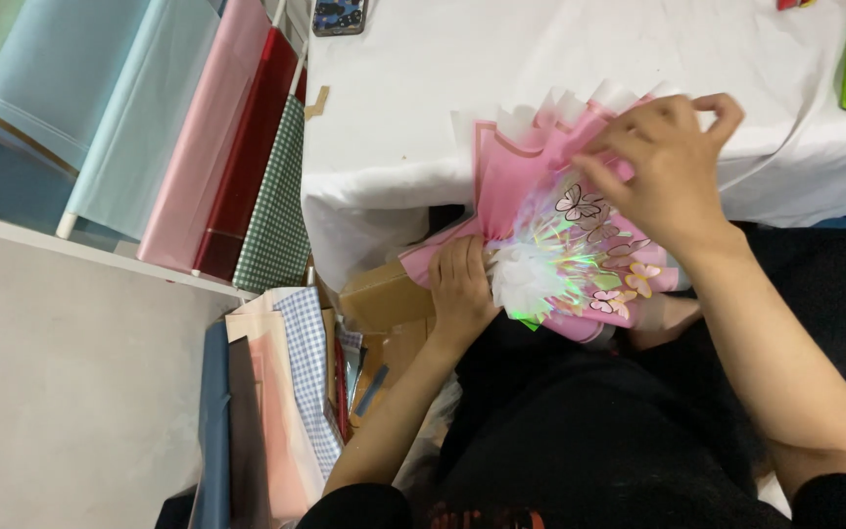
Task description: Wrapping a butterfly bouquet with pink paper
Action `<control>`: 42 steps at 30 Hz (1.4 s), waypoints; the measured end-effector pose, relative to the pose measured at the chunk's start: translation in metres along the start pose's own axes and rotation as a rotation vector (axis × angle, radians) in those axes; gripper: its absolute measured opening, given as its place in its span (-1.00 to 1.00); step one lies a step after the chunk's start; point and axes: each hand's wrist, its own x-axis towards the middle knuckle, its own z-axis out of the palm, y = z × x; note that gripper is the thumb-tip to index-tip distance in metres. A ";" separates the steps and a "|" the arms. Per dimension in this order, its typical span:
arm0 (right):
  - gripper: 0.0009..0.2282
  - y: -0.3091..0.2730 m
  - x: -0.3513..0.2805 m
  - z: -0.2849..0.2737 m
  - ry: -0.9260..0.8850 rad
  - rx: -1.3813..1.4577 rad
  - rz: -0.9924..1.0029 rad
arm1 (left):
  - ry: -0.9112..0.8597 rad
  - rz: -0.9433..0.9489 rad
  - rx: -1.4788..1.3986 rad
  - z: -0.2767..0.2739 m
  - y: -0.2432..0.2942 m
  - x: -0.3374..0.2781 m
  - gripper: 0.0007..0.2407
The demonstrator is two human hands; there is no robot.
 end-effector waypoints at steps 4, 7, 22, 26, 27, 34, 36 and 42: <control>-0.69 -0.010 -0.014 0.032 -0.116 0.113 -0.097 | 0.211 0.113 0.087 0.003 0.002 0.002 -0.71; -0.70 -0.012 -0.024 0.044 -0.101 0.073 -0.142 | 0.223 0.107 0.104 0.003 0.003 0.004 -0.72; -0.91 -0.015 -0.052 0.037 -0.046 0.324 -0.116 | 0.237 0.121 0.089 0.008 0.002 0.000 -0.69; -0.83 -0.022 -0.044 0.043 -0.113 0.553 0.187 | 0.229 0.142 0.094 0.015 0.000 -0.005 -0.68; -0.80 -0.022 -0.044 0.046 -0.137 0.648 0.261 | 0.224 0.147 0.093 0.017 0.000 -0.007 -0.68; -0.89 -0.013 -0.048 0.055 -0.362 1.032 0.620 | 0.227 0.154 0.065 0.017 -0.001 -0.009 -0.68; -0.96 -0.014 -0.051 0.060 -0.378 1.069 0.705 | 0.224 0.153 0.069 0.014 0.001 -0.007 -0.68; -0.95 -0.031 -0.038 0.040 -0.376 0.974 0.649 | 0.205 0.153 0.054 0.018 -0.002 -0.010 -0.68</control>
